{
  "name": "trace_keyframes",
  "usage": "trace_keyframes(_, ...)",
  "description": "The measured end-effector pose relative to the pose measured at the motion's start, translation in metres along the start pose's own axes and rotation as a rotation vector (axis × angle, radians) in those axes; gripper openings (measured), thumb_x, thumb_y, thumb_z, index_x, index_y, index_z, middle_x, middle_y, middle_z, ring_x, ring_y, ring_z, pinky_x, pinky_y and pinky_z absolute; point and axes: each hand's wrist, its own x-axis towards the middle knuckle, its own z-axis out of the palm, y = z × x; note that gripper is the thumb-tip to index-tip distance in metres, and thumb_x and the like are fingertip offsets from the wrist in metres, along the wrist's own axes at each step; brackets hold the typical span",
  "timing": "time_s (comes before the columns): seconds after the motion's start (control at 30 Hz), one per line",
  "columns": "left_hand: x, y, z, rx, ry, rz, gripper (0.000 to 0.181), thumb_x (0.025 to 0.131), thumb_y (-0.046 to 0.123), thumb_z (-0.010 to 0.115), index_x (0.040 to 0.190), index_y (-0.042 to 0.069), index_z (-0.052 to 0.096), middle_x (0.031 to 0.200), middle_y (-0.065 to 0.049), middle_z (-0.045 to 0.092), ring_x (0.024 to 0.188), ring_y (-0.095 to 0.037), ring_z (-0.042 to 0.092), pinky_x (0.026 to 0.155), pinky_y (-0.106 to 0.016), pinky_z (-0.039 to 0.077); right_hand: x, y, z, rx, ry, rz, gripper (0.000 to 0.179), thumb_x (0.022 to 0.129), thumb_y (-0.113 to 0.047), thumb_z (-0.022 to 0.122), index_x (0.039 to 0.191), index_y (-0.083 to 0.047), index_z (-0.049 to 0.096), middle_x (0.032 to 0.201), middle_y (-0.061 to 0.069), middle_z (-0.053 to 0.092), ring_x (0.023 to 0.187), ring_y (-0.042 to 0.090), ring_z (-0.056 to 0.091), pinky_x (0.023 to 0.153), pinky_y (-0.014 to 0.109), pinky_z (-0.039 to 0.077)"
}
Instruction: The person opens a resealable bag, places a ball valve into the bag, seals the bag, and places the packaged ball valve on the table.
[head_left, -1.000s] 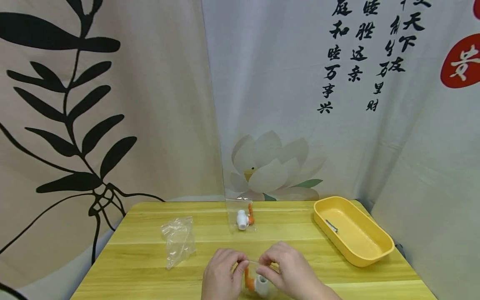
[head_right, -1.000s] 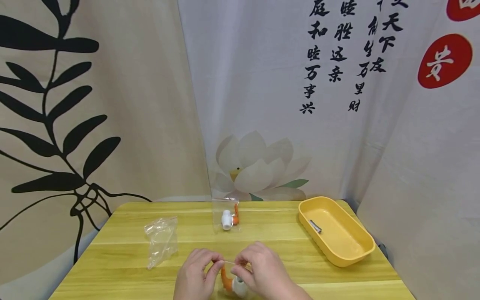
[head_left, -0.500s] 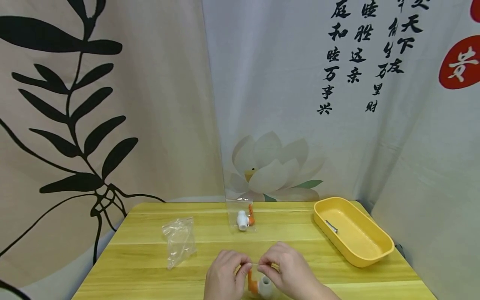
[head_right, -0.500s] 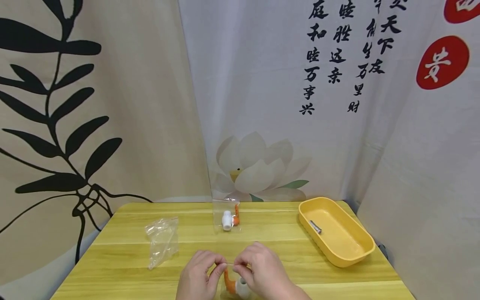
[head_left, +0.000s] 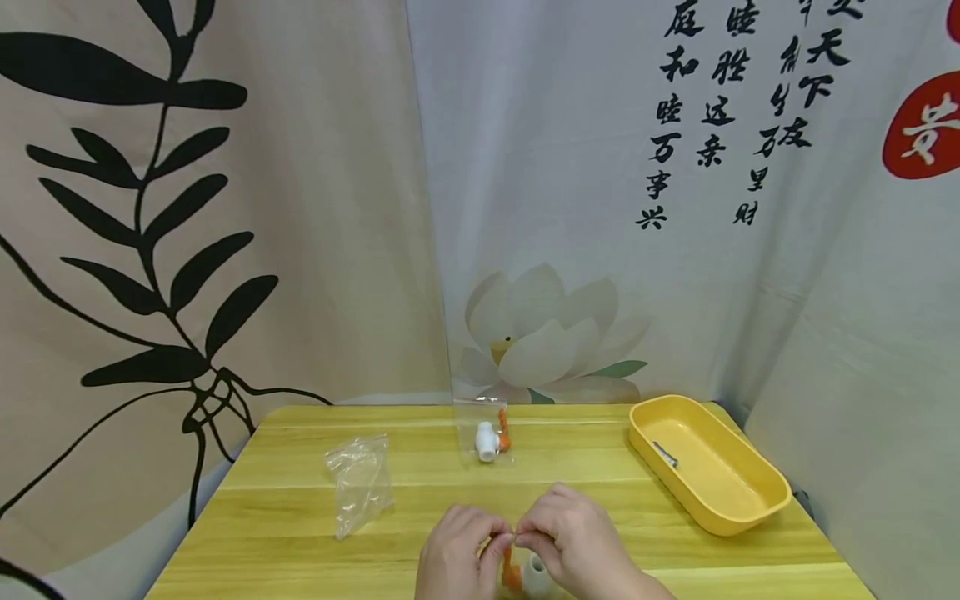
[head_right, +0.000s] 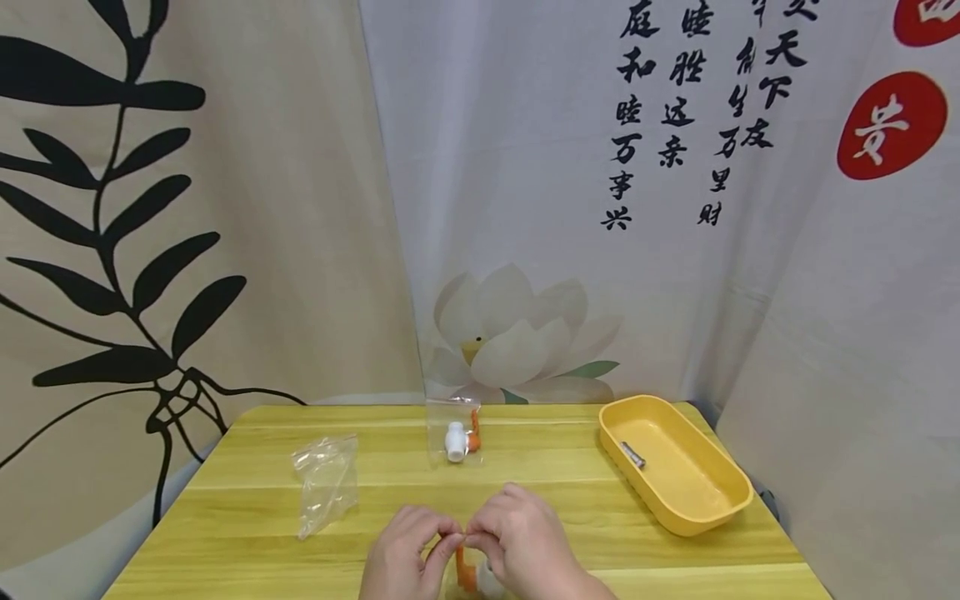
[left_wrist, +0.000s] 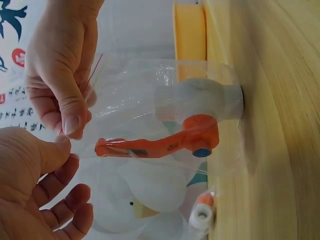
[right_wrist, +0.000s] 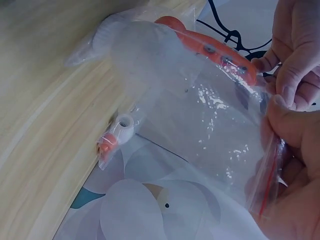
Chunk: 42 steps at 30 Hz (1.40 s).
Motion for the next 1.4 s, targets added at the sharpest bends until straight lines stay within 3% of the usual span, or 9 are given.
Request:
trace_keyframes(0.23,0.0,0.0008,-0.0002,0.001,-0.017,-0.003,0.015,0.086,0.027,0.087,0.086,0.028,0.072,0.084,0.022,0.068,0.083,0.001,0.06,0.069,-0.017,0.05,-0.0011,0.0017,0.0019,-0.013,0.027,-0.022,0.018,0.078,-0.017,0.094,0.08,-0.023,0.078,0.08,-0.016,0.074,0.077,0.001,0.061,0.069,0.005,0.046)
trace_keyframes(0.43,0.0008,0.0004,0.0005,-0.007,-0.012,0.019,0.014,0.081,0.029,0.088,0.085,0.027,0.074,0.084,0.022,0.071,0.082,-0.002,0.062,0.068,-0.017,0.052,-0.001,0.0006,0.0032,-0.027,0.038,-0.022,0.018,0.077,-0.018,0.095,0.078,-0.024,0.077,0.079,-0.017,0.074,0.076,0.0,0.061,0.069,0.005,0.046)
trace_keyframes(0.63,0.0015,0.0001,-0.0003,0.081,0.036,0.035,0.016,0.078,0.029,0.09,0.08,0.027,0.074,0.08,0.021,0.071,0.08,-0.002,0.064,0.069,-0.016,0.051,-0.0007,-0.0007,0.0028,-0.03,0.003,-0.009,0.015,0.081,-0.021,0.092,0.083,-0.024,0.077,0.08,-0.016,0.074,0.077,0.001,0.06,0.068,0.004,0.044)
trace_keyframes(0.7,0.0013,-0.0004,-0.0003,0.122,0.056,0.041,0.015,0.086,0.035,0.085,0.079,0.028,0.073,0.08,0.021,0.07,0.08,-0.002,0.064,0.069,-0.017,0.051,-0.0013,-0.0005,0.002,-0.031,-0.016,0.006,0.014,0.082,-0.022,0.091,0.085,-0.024,0.077,0.082,-0.017,0.074,0.079,0.001,0.06,0.069,0.004,0.044)
trace_keyframes(0.8,0.0006,-0.0009,0.0007,0.175,0.071,0.055,0.027,0.099,0.046,0.067,0.079,0.028,0.069,0.08,0.02,0.069,0.08,-0.003,0.065,0.069,-0.018,0.052,-0.0026,0.0,0.0005,-0.036,-0.024,0.024,0.016,0.08,-0.023,0.092,0.083,-0.025,0.076,0.081,-0.018,0.073,0.078,0.0,0.059,0.068,0.004,0.043)
trace_keyframes(0.93,-0.0012,-0.0009,0.0033,0.221,0.063,0.067,0.039,0.106,0.052,0.049,0.08,0.028,0.066,0.081,0.019,0.067,0.08,-0.002,0.064,0.068,-0.016,0.05,-0.0042,0.001,-0.0005,-0.043,-0.009,0.03,0.019,0.076,-0.023,0.093,0.08,-0.025,0.075,0.079,-0.018,0.071,0.076,-0.002,0.056,0.067,0.003,0.041)
trace_keyframes(1.03,-0.003,-0.0008,0.0032,0.234,0.049,0.051,0.034,0.105,0.05,0.054,0.081,0.029,0.066,0.082,0.019,0.066,0.08,-0.002,0.063,0.068,-0.016,0.049,-0.0051,0.0016,-0.0005,-0.054,-0.015,0.034,0.019,0.076,-0.024,0.093,0.081,-0.025,0.075,0.079,-0.018,0.071,0.076,-0.002,0.056,0.067,0.003,0.041)
trace_keyframes(1.2,-0.0031,-0.001,-0.0002,0.207,0.059,-0.028,0.018,0.093,0.041,0.075,0.081,0.03,0.068,0.083,0.02,0.068,0.081,-0.005,0.065,0.068,-0.022,0.053,-0.0075,0.0032,-0.0028,-0.088,-0.032,0.073,0.017,0.078,-0.029,0.09,0.081,-0.025,0.074,0.081,-0.018,0.071,0.078,-0.002,0.058,0.068,0.004,0.044)
trace_keyframes(1.4,-0.0006,-0.0017,-0.003,0.185,0.071,-0.035,0.017,0.092,0.043,0.076,0.081,0.031,0.069,0.083,0.021,0.068,0.08,-0.003,0.063,0.067,-0.019,0.051,-0.0089,0.0044,-0.0049,-0.092,-0.036,0.085,0.016,0.08,-0.031,0.089,0.08,-0.024,0.074,0.081,-0.017,0.071,0.077,-0.002,0.058,0.068,0.004,0.045)
